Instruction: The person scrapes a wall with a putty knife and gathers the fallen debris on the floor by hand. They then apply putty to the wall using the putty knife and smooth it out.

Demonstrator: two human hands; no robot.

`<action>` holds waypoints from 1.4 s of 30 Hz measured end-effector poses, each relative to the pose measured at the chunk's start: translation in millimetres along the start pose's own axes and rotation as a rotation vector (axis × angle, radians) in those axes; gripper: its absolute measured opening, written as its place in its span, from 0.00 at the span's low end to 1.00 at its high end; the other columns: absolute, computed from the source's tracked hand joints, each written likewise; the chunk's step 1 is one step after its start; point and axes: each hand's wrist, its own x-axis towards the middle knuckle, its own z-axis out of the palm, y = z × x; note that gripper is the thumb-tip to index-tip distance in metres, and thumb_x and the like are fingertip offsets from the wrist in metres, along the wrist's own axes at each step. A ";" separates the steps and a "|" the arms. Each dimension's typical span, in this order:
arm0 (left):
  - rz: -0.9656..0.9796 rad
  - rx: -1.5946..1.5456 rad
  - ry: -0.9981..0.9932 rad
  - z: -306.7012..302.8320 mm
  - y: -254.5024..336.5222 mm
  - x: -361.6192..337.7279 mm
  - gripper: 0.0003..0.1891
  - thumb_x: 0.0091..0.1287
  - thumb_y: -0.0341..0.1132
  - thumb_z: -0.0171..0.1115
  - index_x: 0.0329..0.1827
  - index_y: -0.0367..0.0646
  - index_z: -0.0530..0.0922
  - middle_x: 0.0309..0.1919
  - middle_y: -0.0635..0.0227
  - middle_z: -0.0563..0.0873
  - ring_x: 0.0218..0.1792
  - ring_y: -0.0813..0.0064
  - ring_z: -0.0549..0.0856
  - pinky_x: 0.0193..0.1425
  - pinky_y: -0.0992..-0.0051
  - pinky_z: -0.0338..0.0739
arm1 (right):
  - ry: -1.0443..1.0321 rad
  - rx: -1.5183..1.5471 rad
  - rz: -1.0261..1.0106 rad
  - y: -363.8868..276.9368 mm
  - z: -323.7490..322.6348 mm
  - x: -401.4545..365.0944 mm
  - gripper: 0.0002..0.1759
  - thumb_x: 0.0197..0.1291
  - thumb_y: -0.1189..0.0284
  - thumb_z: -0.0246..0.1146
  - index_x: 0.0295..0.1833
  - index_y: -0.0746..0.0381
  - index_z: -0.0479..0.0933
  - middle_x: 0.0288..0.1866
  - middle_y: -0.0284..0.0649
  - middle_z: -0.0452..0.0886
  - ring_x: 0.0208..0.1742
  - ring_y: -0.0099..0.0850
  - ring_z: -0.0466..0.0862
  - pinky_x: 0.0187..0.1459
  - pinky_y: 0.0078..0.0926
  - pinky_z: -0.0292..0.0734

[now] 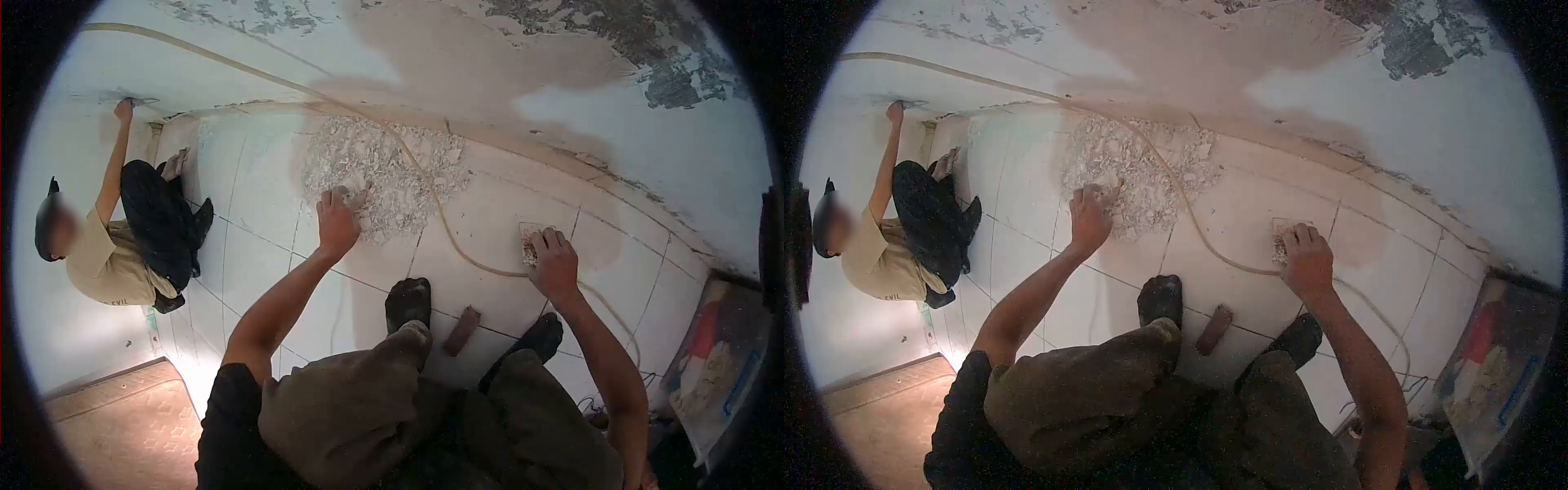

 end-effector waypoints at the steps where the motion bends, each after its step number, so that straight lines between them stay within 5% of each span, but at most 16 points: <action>1: 0.001 0.000 0.000 0.1 -0.8 -1.5 0.27 0.53 0.25 0.56 0.57 0.59 0.81 0.50 0.59 0.72 0.53 0.57 0.69 0.55 0.59 0.65 | 0.017 0.010 0.000 0.3 1.0 -0.3 0.27 0.32 0.75 0.70 0.46 0.62 0.75 0.45 0.41 0.74 0.49 0.41 0.76 0.46 0.38 0.77; 6: -0.017 -0.026 0.088 4.6 -9.1 4.3 0.28 0.51 0.24 0.58 0.57 0.57 0.80 0.53 0.59 0.72 0.56 0.57 0.69 0.56 0.58 0.65 | 0.004 0.031 0.000 -0.9 -2.2 1.0 0.28 0.31 0.75 0.69 0.46 0.62 0.75 0.46 0.42 0.74 0.49 0.41 0.76 0.46 0.38 0.77; 8: -0.001 -0.010 0.081 4.4 -11.8 9.0 0.28 0.50 0.24 0.58 0.57 0.56 0.80 0.53 0.59 0.72 0.56 0.56 0.69 0.57 0.58 0.65 | -0.075 0.002 0.033 -0.1 -1.0 0.2 0.28 0.35 0.70 0.72 0.48 0.62 0.75 0.53 0.44 0.74 0.54 0.42 0.75 0.53 0.38 0.76; 15: -0.144 0.005 0.072 6.5 -19.4 8.3 0.26 0.49 0.25 0.59 0.55 0.50 0.80 0.55 0.59 0.72 0.57 0.54 0.69 0.59 0.57 0.65 | 0.011 0.021 0.000 -0.9 -1.0 0.5 0.29 0.30 0.76 0.69 0.47 0.63 0.75 0.46 0.42 0.73 0.49 0.42 0.76 0.47 0.37 0.77; 31: -0.066 0.065 0.006 -5.0 -21.9 19.5 0.25 0.50 0.25 0.58 0.53 0.57 0.83 0.54 0.61 0.73 0.57 0.58 0.69 0.57 0.59 0.65 | -0.048 0.023 0.031 -3.0 -4.8 1.7 0.25 0.37 0.73 0.69 0.47 0.62 0.75 0.49 0.43 0.74 0.51 0.41 0.76 0.50 0.37 0.77; 40: -0.113 0.014 0.141 -8.1 -10.7 11.8 0.24 0.53 0.27 0.59 0.57 0.46 0.78 0.54 0.57 0.73 0.55 0.55 0.71 0.57 0.57 0.67 | -0.080 0.005 0.040 -3.7 -5.8 1.3 0.28 0.36 0.71 0.71 0.48 0.62 0.75 0.50 0.42 0.74 0.53 0.40 0.76 0.52 0.36 0.76; 42: 0.096 -0.007 0.152 -11.0 -0.1 5.3 0.25 0.55 0.30 0.60 0.59 0.48 0.76 0.53 0.56 0.73 0.55 0.54 0.71 0.57 0.56 0.66 | -0.083 0.013 0.049 -4.8 -7.5 1.9 0.28 0.36 0.72 0.72 0.48 0.62 0.75 0.50 0.42 0.74 0.53 0.40 0.76 0.52 0.36 0.76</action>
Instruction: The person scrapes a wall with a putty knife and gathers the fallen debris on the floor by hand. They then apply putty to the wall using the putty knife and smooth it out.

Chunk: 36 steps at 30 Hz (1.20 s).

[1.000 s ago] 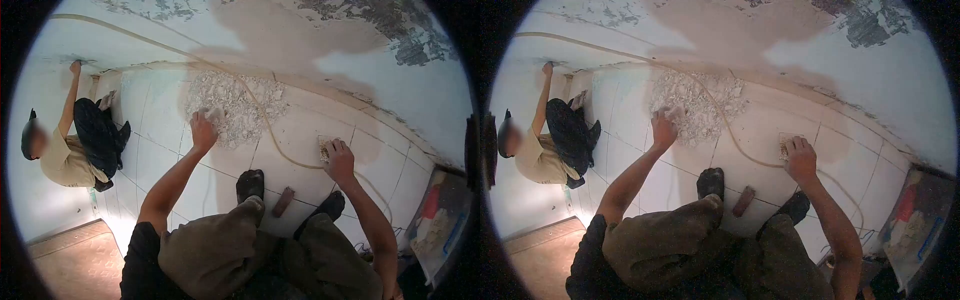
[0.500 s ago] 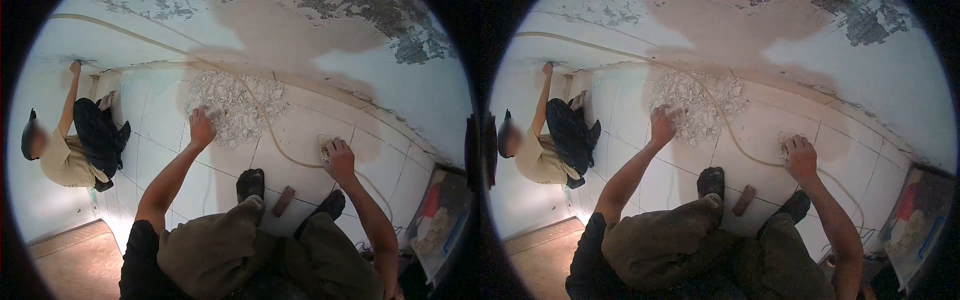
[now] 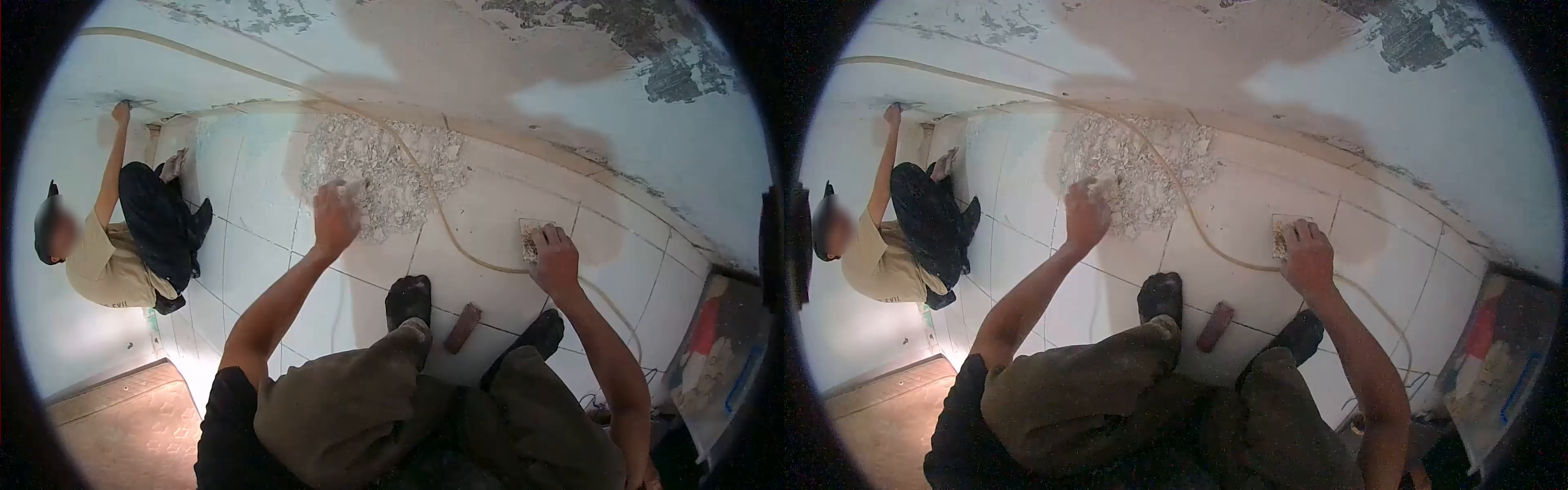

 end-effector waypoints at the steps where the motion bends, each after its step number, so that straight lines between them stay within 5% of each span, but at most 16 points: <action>1: 0.000 0.001 -0.002 -1.9 6.6 -0.1 0.25 0.55 0.30 0.60 0.59 0.48 0.76 0.53 0.56 0.73 0.55 0.54 0.71 0.57 0.56 0.66 | 0.005 0.007 -0.002 -0.4 0.1 0.3 0.28 0.36 0.72 0.71 0.49 0.62 0.75 0.50 0.42 0.74 0.53 0.40 0.76 0.52 0.37 0.76; 7: 0.065 0.002 -0.052 0.0 30.2 8.8 0.25 0.61 0.48 0.62 0.61 0.56 0.76 0.56 0.55 0.71 0.55 0.54 0.70 0.55 0.55 0.65 | 0.017 -0.003 -0.015 2.9 4.6 -0.3 0.29 0.36 0.73 0.70 0.50 0.62 0.75 0.49 0.42 0.75 0.53 0.40 0.76 0.52 0.37 0.76; 22: 0.160 -0.041 -0.166 -12.1 21.8 -29.9 0.29 0.59 0.48 0.64 0.65 0.58 0.73 0.60 0.56 0.67 0.55 0.53 0.69 0.52 0.56 0.66 | 0.048 -0.023 -0.018 2.1 4.1 -0.6 0.27 0.35 0.71 0.71 0.47 0.62 0.74 0.50 0.42 0.74 0.52 0.41 0.76 0.51 0.36 0.76; 36: 0.055 0.024 -0.162 5.0 43.4 14.5 0.28 0.60 0.53 0.62 0.63 0.55 0.75 0.59 0.54 0.69 0.54 0.54 0.70 0.53 0.55 0.64 | 0.036 0.006 -0.023 2.7 3.2 0.8 0.26 0.35 0.71 0.71 0.46 0.62 0.75 0.48 0.43 0.74 0.51 0.41 0.76 0.52 0.36 0.75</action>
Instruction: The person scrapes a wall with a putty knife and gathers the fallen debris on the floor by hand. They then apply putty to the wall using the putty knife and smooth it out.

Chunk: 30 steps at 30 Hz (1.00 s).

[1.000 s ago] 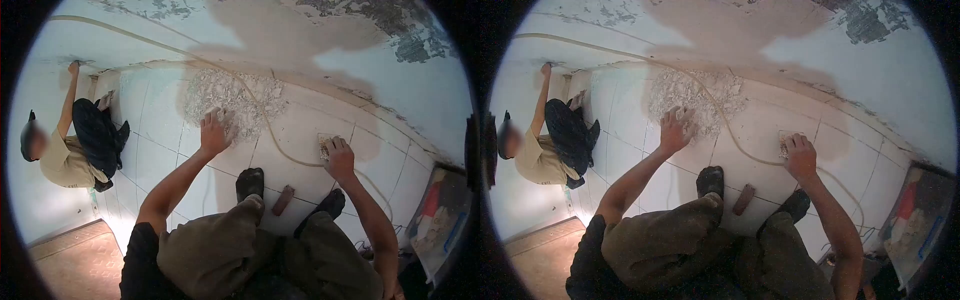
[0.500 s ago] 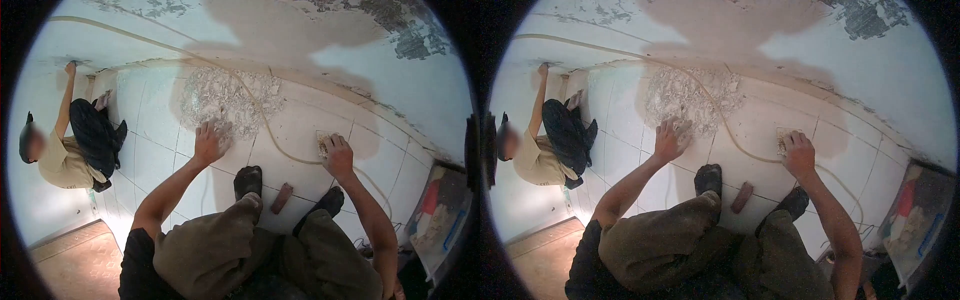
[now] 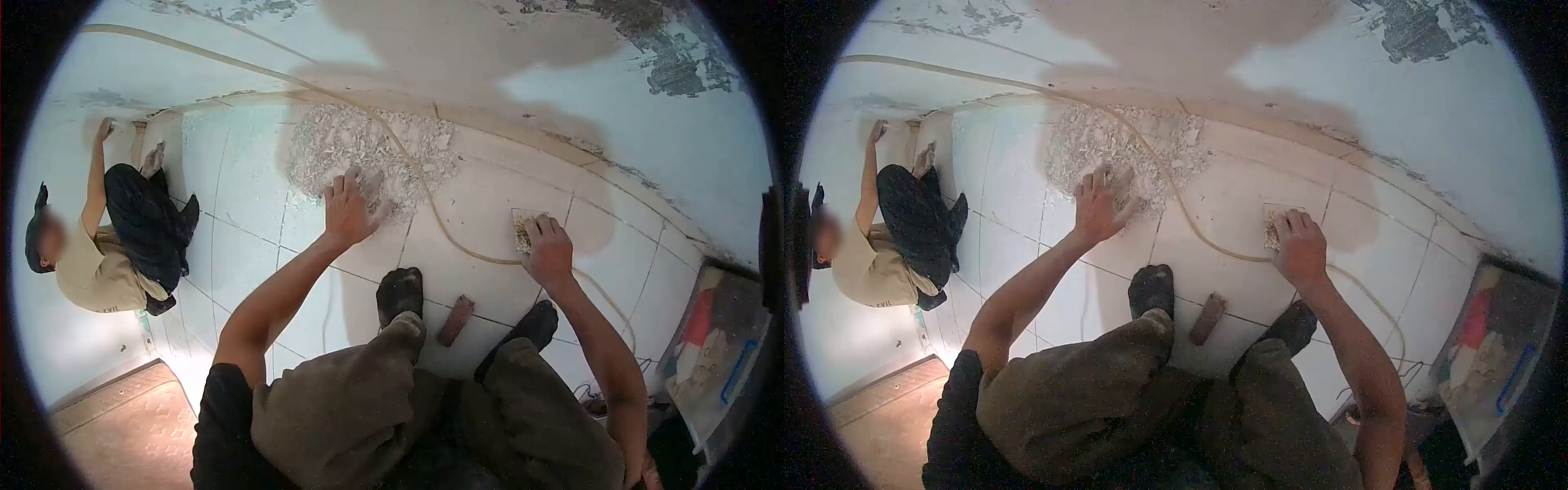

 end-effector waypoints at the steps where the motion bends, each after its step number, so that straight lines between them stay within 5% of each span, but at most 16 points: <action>1: 0.036 0.034 0.040 -2.4 1.8 -3.3 0.28 0.59 0.53 0.62 0.62 0.55 0.76 0.58 0.53 0.71 0.52 0.55 0.72 0.52 0.57 0.64 | -0.011 -0.006 0.000 0.4 0.1 -0.6 0.27 0.35 0.71 0.71 0.46 0.63 0.75 0.49 0.43 0.75 0.51 0.41 0.76 0.52 0.36 0.75; 8: 0.070 -0.048 -0.063 -11.5 8.3 -27.5 0.28 0.60 0.52 0.62 0.65 0.59 0.75 0.61 0.52 0.68 0.55 0.53 0.70 0.56 0.56 0.64 | 0.038 -0.018 -0.016 0.4 3.1 -0.2 0.30 0.33 0.74 0.71 0.49 0.61 0.74 0.48 0.43 0.74 0.50 0.42 0.76 0.48 0.37 0.77; 23: 0.164 -0.047 0.178 0.2 4.0 27.1 0.24 0.58 0.48 0.64 0.58 0.55 0.78 0.57 0.57 0.70 0.51 0.57 0.72 0.50 0.57 0.66 | -0.019 -0.001 0.014 0.2 2.3 -0.2 0.27 0.34 0.71 0.72 0.46 0.63 0.75 0.50 0.45 0.75 0.52 0.42 0.76 0.52 0.37 0.76; 30: -0.097 -0.168 0.138 -1.9 -27.7 -36.6 0.08 0.60 0.34 0.64 0.40 0.43 0.78 0.39 0.61 0.77 0.43 0.59 0.76 0.48 0.61 0.68 | 0.018 0.011 -0.020 2.1 2.3 -1.5 0.28 0.36 0.69 0.72 0.47 0.62 0.75 0.46 0.43 0.74 0.50 0.42 0.76 0.47 0.38 0.77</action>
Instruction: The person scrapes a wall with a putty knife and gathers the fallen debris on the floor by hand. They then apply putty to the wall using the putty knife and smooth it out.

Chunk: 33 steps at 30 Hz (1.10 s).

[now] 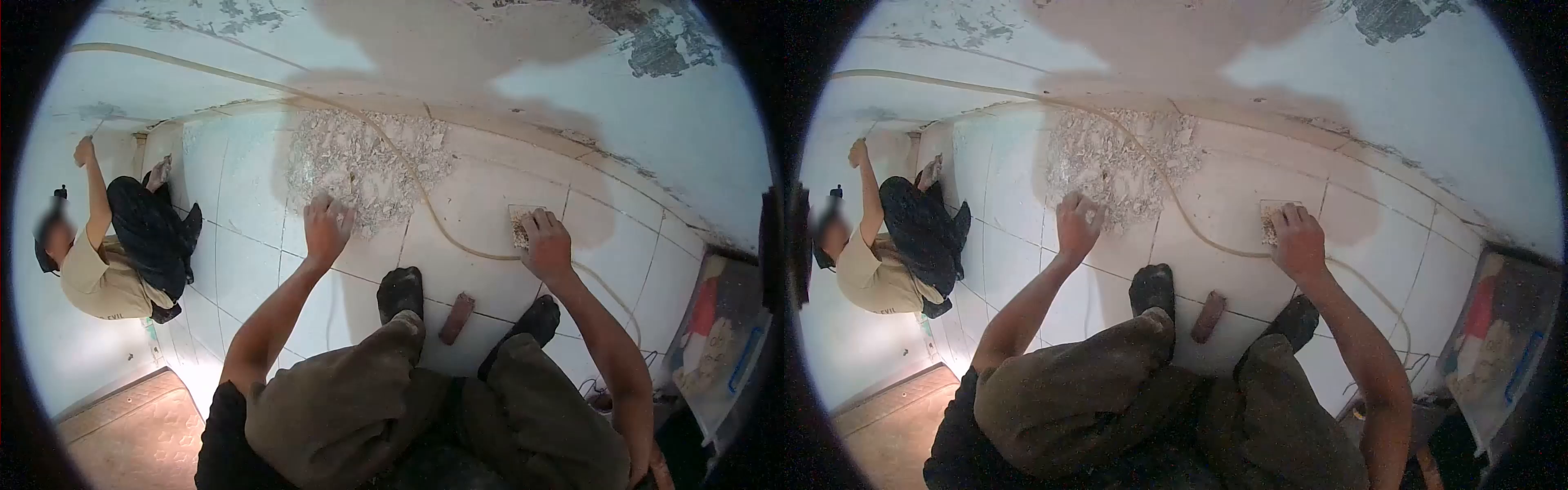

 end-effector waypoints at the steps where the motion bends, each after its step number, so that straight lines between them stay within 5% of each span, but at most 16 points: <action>1: -0.045 -0.026 -0.002 -3.3 -1.1 -4.7 0.06 0.60 0.33 0.64 0.37 0.42 0.77 0.35 0.61 0.78 0.40 0.60 0.78 0.48 0.61 0.68 | 0.021 -0.015 -0.011 1.7 2.5 -0.3 0.28 0.36 0.69 0.72 0.47 0.62 0.75 0.46 0.43 0.74 0.50 0.42 0.76 0.47 0.38 0.77; 6: -0.479 -0.271 -0.255 -20.3 21.8 -3.5 0.16 0.61 0.32 0.62 0.52 0.41 0.76 0.35 0.56 0.80 0.35 0.60 0.80 0.41 0.60 0.73 | -0.032 -0.037 0.009 0.9 0.0 1.0 0.28 0.36 0.69 0.72 0.48 0.62 0.75 0.46 0.43 0.74 0.51 0.42 0.76 0.48 0.38 0.77; 8: -0.178 -0.411 -0.077 -8.0 31.8 -8.9 0.22 0.62 0.33 0.62 0.59 0.41 0.73 0.39 0.55 0.80 0.37 0.57 0.81 0.40 0.61 0.75 | -0.028 -0.025 0.013 1.2 2.2 0.4 0.27 0.37 0.69 0.72 0.47 0.62 0.75 0.46 0.43 0.74 0.51 0.41 0.76 0.48 0.38 0.77; 9: -0.178 -0.415 -0.070 -6.4 43.0 -9.2 0.22 0.62 0.33 0.62 0.59 0.41 0.73 0.39 0.55 0.80 0.37 0.57 0.81 0.40 0.61 0.75 | -0.025 -0.032 0.011 0.0 2.7 1.7 0.27 0.37 0.69 0.72 0.47 0.62 0.75 0.46 0.43 0.74 0.51 0.41 0.76 0.48 0.38 0.77; 14: 0.255 -0.516 -0.326 -18.6 112.0 -16.1 0.20 0.62 0.31 0.59 0.59 0.46 0.75 0.42 0.56 0.79 0.38 0.55 0.81 0.43 0.61 0.76 | -0.011 0.022 0.000 -3.4 -2.8 5.5 0.22 0.41 0.71 0.68 0.46 0.61 0.77 0.45 0.44 0.76 0.51 0.43 0.77 0.49 0.39 0.77; 16: 0.321 -0.538 -0.382 -23.2 129.0 -19.1 0.19 0.62 0.31 0.59 0.58 0.46 0.75 0.42 0.57 0.79 0.39 0.55 0.81 0.44 0.61 0.76 | 0.154 0.033 -0.026 -0.8 7.8 6.2 0.21 0.41 0.72 0.67 0.47 0.59 0.77 0.48 0.45 0.76 0.51 0.44 0.77 0.50 0.40 0.77; 17: 0.376 -0.542 -0.437 -24.1 137.8 -19.9 0.19 0.62 0.30 0.59 0.57 0.46 0.76 0.42 0.57 0.80 0.39 0.55 0.80 0.44 0.62 0.76 | -0.011 0.105 0.080 -2.4 0.7 10.1 0.21 0.42 0.70 0.68 0.47 0.57 0.78 0.51 0.46 0.77 0.53 0.45 0.77 0.52 0.40 0.77; 19: 0.413 -0.601 -0.435 -23.3 148.1 -22.9 0.18 0.61 0.29 0.60 0.56 0.45 0.77 0.43 0.56 0.80 0.40 0.54 0.80 0.45 0.62 0.75 | 0.250 -0.079 -0.093 12.6 43.9 3.6 0.19 0.50 0.66 0.64 0.50 0.54 0.79 0.53 0.44 0.78 0.54 0.45 0.77 0.54 0.41 0.75; 20: 0.416 -0.601 -0.452 -25.6 154.3 -23.7 0.18 0.61 0.28 0.60 0.56 0.45 0.77 0.43 0.56 0.80 0.41 0.54 0.80 0.46 0.61 0.75 | 0.060 -0.044 0.021 -1.1 23.3 7.1 0.17 0.53 0.64 0.61 0.49 0.54 0.80 0.54 0.45 0.78 0.56 0.45 0.77 0.57 0.41 0.74; 21: 0.416 -0.601 -0.468 -26.7 160.4 -22.4 0.19 0.61 0.27 0.60 0.56 0.45 0.77 0.43 0.55 0.80 0.41 0.53 0.80 0.46 0.61 0.75 | 0.282 0.008 0.001 8.6 59.1 4.9 0.15 0.53 0.64 0.60 0.47 0.54 0.80 0.53 0.43 0.78 0.56 0.43 0.77 0.59 0.41 0.73; 23: 0.365 -0.606 -0.521 -23.0 167.2 -24.6 0.19 0.61 0.26 0.60 0.56 0.44 0.77 0.44 0.53 0.80 0.41 0.54 0.80 0.46 0.60 0.75 | 0.113 -0.095 -0.065 3.4 33.0 10.7 0.14 0.54 0.61 0.58 0.43 0.54 0.80 0.51 0.40 0.78 0.51 0.38 0.78 0.54 0.39 0.74; 25: 0.406 -0.548 -0.453 -19.4 174.7 -26.6 0.19 0.61 0.26 0.59 0.57 0.43 0.77 0.44 0.54 0.79 0.41 0.57 0.80 0.46 0.62 0.75 | 0.254 -0.130 0.007 1.2 39.3 11.3 0.11 0.52 0.63 0.59 0.40 0.55 0.78 0.43 0.39 0.76 0.47 0.39 0.78 0.44 0.39 0.77; 29: 0.365 -0.594 -0.533 -28.3 179.3 -31.8 0.19 0.63 0.25 0.58 0.58 0.42 0.77 0.45 0.54 0.78 0.42 0.59 0.79 0.47 0.65 0.74 | 0.173 -0.022 0.115 -6.4 27.5 6.8 0.12 0.49 0.65 0.62 0.39 0.57 0.78 0.42 0.39 0.76 0.45 0.39 0.79 0.41 0.39 0.77; 31: 0.181 -0.649 -0.570 -24.0 179.3 -33.1 0.18 0.64 0.25 0.57 0.57 0.41 0.77 0.45 0.56 0.78 0.42 0.61 0.79 0.48 0.67 0.74 | 0.169 -0.011 0.089 -2.0 27.6 15.1 0.12 0.47 0.66 0.63 0.39 0.58 0.78 0.42 0.40 0.76 0.44 0.39 0.79 0.40 0.39 0.77; 33: 0.312 -0.608 -0.510 -20.0 179.1 -29.5 0.18 0.64 0.24 0.56 0.58 0.41 0.76 0.45 0.56 0.78 0.42 0.61 0.79 0.47 0.67 0.74 | 0.203 0.020 0.061 1.1 32.6 13.3 0.12 0.47 0.66 0.62 0.38 0.59 0.79 0.40 0.40 0.76 0.43 0.39 0.80 0.39 0.38 0.78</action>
